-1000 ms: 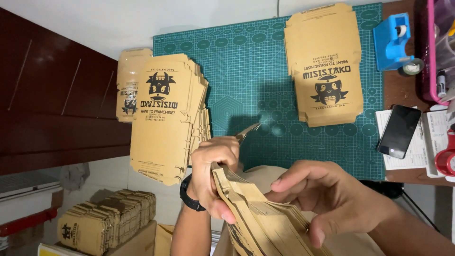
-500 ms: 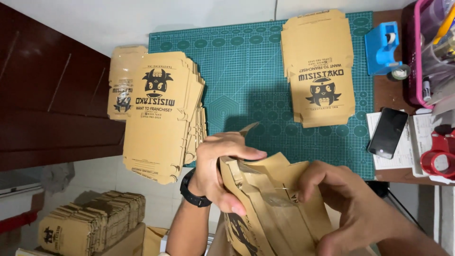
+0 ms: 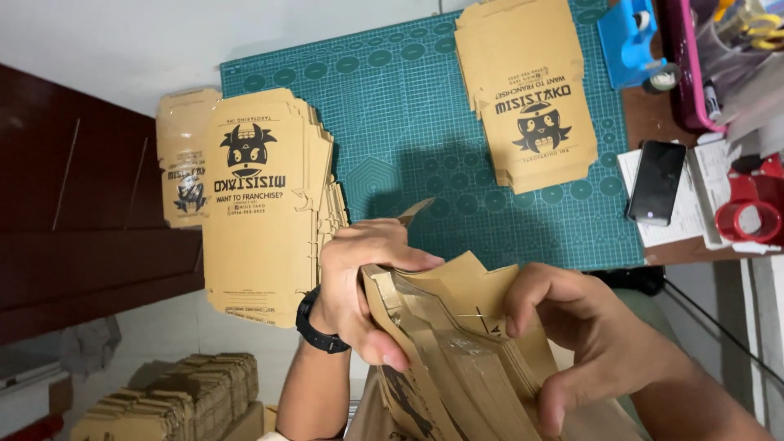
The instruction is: Organizing and stacking flat-packed cardboard boxes on a work surface.
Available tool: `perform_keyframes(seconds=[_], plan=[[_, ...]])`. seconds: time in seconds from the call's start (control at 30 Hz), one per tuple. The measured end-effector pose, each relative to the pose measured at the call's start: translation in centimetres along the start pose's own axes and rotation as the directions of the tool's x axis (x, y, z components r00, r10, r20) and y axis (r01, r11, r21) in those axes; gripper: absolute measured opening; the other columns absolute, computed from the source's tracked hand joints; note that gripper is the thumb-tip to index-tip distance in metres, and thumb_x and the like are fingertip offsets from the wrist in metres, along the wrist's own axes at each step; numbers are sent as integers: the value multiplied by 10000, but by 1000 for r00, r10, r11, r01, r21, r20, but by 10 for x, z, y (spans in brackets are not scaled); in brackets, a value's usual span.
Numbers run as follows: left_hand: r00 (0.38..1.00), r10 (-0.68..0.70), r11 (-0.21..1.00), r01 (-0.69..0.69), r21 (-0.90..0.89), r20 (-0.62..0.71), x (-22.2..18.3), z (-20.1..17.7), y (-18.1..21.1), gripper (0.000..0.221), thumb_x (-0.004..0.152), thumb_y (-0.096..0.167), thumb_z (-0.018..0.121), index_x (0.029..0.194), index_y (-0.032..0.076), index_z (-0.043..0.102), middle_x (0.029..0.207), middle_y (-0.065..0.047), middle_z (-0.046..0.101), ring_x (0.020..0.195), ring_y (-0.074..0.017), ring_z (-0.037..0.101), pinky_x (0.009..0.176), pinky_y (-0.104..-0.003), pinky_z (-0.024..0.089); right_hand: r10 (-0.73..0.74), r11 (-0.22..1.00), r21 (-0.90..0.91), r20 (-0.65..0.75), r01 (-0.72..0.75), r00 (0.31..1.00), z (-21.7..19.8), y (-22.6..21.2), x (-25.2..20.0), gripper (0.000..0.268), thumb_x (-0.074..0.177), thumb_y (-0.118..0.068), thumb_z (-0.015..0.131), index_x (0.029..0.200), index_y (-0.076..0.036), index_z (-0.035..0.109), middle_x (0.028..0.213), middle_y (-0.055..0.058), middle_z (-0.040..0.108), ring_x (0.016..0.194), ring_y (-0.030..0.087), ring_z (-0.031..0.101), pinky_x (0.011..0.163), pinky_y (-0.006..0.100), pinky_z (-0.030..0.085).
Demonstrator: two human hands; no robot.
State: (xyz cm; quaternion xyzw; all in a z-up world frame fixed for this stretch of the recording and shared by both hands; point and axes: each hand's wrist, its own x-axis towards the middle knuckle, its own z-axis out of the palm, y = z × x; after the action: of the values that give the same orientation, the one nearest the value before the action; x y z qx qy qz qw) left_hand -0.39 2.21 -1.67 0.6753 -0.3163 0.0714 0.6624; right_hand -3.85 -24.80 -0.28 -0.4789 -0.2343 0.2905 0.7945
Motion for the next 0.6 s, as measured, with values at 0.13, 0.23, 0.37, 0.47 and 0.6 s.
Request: perform_keyframes(seconds=[0.13, 0.23, 0.37, 0.47, 0.6], plan=[[999, 6, 1000, -6, 1, 31, -1, -7, 3, 761, 758, 787, 634, 996, 70, 722, 569, 14, 462, 490, -162, 389, 566, -335, 326, -23, 1000, -16, -32, 23, 999, 8, 9, -2, 554, 731, -355, 975, 1067, -115, 604, 1093, 86, 656, 960, 196, 640, 806, 307, 517], [999, -8, 1000, 8, 5, 42, -4, -12, 5, 765, 756, 799, 625, 985, 75, 722, 559, 21, 448, 487, -163, 380, 569, -334, 332, -55, 998, -4, -25, 55, 998, 15, 13, 0, 537, 766, -376, 955, 1080, -117, 606, 1115, 73, 653, 996, 201, 653, 838, 324, 546], [999, 3, 1000, -3, -12, 45, -10, -16, 5, 762, 760, 789, 635, 984, 66, 718, 567, 16, 429, 493, -160, 354, 560, -337, 306, -49, 997, -61, -50, 45, 998, 21, 16, -2, 518, 786, -406, 923, 1098, -115, 629, 1141, 67, 673, 1029, 201, 668, 867, 321, 548], [999, -8, 1000, 8, 2, 48, -14, -18, 7, 777, 768, 804, 618, 1013, 74, 725, 575, 23, 453, 497, -155, 368, 567, -332, 321, -156, 982, -115, -50, 149, 987, 30, 18, -4, 424, 920, -195, 725, 1275, -136, 503, 1101, 98, 626, 965, 206, 631, 829, 331, 541], [996, -41, 999, 42, 0, 73, -19, -19, 6, 787, 743, 826, 642, 1148, 156, 720, 638, 78, 501, 548, -125, 431, 627, -299, 384, -155, 880, -461, -53, 113, 987, 41, 1, -3, 230, 1018, -272, 562, 1055, -103, 714, 846, 18, 709, 605, 128, 586, 557, 281, 478]])
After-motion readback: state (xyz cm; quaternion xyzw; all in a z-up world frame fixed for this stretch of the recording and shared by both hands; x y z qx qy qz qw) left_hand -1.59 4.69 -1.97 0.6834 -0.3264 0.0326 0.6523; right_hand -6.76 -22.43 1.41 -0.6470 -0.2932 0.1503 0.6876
